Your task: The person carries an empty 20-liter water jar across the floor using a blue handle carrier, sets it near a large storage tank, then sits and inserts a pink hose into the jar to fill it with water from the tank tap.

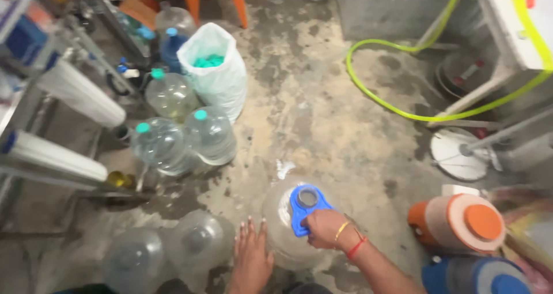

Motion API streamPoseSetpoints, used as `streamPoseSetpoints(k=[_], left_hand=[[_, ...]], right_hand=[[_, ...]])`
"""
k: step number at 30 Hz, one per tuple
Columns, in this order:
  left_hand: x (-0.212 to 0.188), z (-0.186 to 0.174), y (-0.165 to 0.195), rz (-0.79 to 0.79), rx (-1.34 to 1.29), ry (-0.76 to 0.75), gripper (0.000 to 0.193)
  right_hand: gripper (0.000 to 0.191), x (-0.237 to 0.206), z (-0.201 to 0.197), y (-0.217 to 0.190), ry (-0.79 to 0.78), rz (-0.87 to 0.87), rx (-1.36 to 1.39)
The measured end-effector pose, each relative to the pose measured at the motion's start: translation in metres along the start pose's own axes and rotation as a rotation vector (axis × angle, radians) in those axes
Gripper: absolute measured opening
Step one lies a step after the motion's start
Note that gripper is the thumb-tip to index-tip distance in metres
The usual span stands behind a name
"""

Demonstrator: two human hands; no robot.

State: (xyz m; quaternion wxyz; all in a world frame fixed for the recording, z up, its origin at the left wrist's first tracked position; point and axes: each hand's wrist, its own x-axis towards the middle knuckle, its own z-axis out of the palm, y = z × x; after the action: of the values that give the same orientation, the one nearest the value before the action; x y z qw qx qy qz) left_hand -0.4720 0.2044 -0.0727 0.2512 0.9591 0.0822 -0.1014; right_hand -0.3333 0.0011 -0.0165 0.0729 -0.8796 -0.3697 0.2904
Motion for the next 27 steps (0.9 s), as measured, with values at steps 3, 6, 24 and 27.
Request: streamPoseSetpoints(k=[3, 6, 24, 27], left_hand=[[0.044, -0.017, 0.015, 0.074, 0.022, -0.016, 0.095], [0.079, -0.028, 0.025, 0.105, 0.028, -0.021, 0.089], [0.379, -0.092, 0.043, 0.236, -0.091, -0.16, 0.096], [0.422, -0.097, 0.06, 0.277, -0.037, -0.168, 0.097]], right_hand=[[0.021, 0.01, -0.02, 0.032, 0.053, 0.057, -0.031], [0.024, 0.026, -0.037, 0.062, 0.105, 0.112, -0.016], [0.018, 0.156, -0.232, 0.186, 0.116, 0.352, 0.047], [0.022, 0.177, -0.239, 0.22, 0.197, 0.349, 0.085]])
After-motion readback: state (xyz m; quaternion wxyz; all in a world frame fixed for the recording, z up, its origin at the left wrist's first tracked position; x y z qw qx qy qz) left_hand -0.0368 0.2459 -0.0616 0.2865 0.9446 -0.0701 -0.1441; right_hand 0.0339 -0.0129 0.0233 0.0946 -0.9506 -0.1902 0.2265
